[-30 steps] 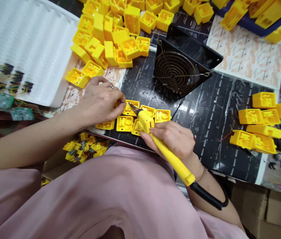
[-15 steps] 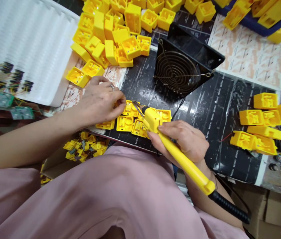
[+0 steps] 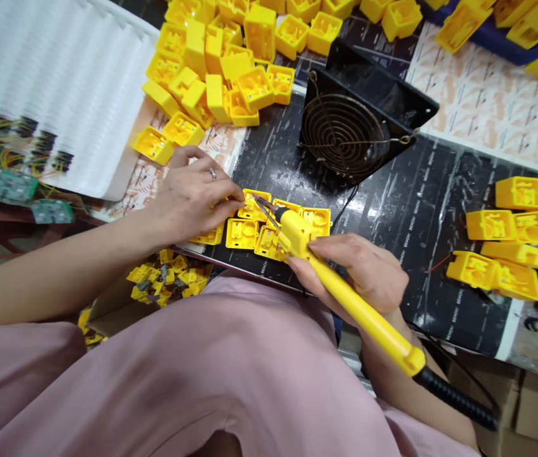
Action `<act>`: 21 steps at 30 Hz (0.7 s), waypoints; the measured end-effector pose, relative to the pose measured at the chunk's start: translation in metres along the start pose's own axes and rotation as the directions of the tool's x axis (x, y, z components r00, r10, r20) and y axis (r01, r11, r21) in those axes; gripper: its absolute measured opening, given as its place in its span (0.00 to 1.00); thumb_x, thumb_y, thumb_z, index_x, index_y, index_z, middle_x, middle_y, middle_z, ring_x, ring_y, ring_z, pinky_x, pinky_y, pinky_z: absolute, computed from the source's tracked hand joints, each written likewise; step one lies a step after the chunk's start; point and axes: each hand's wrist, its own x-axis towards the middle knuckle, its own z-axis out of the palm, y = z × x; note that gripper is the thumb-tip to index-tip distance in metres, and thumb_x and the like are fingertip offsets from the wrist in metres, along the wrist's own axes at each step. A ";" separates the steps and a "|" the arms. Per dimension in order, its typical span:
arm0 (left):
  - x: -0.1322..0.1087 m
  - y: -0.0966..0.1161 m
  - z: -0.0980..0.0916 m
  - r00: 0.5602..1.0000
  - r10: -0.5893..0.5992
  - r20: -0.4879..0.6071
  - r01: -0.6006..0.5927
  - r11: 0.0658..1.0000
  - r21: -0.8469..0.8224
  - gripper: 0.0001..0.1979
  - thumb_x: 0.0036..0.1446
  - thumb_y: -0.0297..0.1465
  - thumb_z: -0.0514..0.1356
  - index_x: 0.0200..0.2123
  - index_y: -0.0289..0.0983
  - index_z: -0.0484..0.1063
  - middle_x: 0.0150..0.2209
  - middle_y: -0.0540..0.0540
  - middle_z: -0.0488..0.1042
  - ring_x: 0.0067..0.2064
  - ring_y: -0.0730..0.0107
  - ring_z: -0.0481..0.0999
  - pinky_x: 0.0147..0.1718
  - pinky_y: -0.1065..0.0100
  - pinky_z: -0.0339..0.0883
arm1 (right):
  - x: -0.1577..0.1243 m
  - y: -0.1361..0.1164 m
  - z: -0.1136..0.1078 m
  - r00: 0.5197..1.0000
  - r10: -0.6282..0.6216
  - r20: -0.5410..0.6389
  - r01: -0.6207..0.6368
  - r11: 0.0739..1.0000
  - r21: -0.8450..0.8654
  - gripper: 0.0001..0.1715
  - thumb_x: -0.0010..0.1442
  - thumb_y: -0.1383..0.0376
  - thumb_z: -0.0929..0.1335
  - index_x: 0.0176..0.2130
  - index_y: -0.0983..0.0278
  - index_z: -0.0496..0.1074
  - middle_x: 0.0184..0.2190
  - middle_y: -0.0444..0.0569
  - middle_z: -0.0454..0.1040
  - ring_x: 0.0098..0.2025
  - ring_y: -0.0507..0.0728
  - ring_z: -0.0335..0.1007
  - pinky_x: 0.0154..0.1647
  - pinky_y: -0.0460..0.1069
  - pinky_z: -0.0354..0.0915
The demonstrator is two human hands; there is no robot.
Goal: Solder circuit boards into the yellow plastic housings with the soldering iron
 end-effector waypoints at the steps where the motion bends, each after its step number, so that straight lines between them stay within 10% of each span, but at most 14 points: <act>1: 0.000 0.000 0.001 1.000 0.003 0.004 -0.003 1.000 0.025 0.14 0.64 0.37 0.58 0.28 0.44 0.79 0.30 0.45 0.78 0.44 0.52 0.77 0.61 0.38 0.61 | 0.000 0.000 -0.001 0.999 0.017 0.029 -0.016 0.999 -0.036 0.30 0.60 0.65 0.80 0.59 0.52 0.76 0.38 0.43 0.85 0.33 0.59 0.84 0.32 0.52 0.82; 21: 0.007 0.002 0.003 0.997 -0.064 0.051 0.062 0.997 0.043 0.11 0.59 0.39 0.59 0.32 0.44 0.80 0.27 0.44 0.74 0.47 0.48 0.77 0.63 0.42 0.57 | 0.017 0.000 0.010 0.974 -0.216 0.063 0.221 0.970 -0.102 0.18 0.58 0.65 0.82 0.39 0.59 0.72 0.27 0.40 0.81 0.29 0.54 0.83 0.29 0.44 0.78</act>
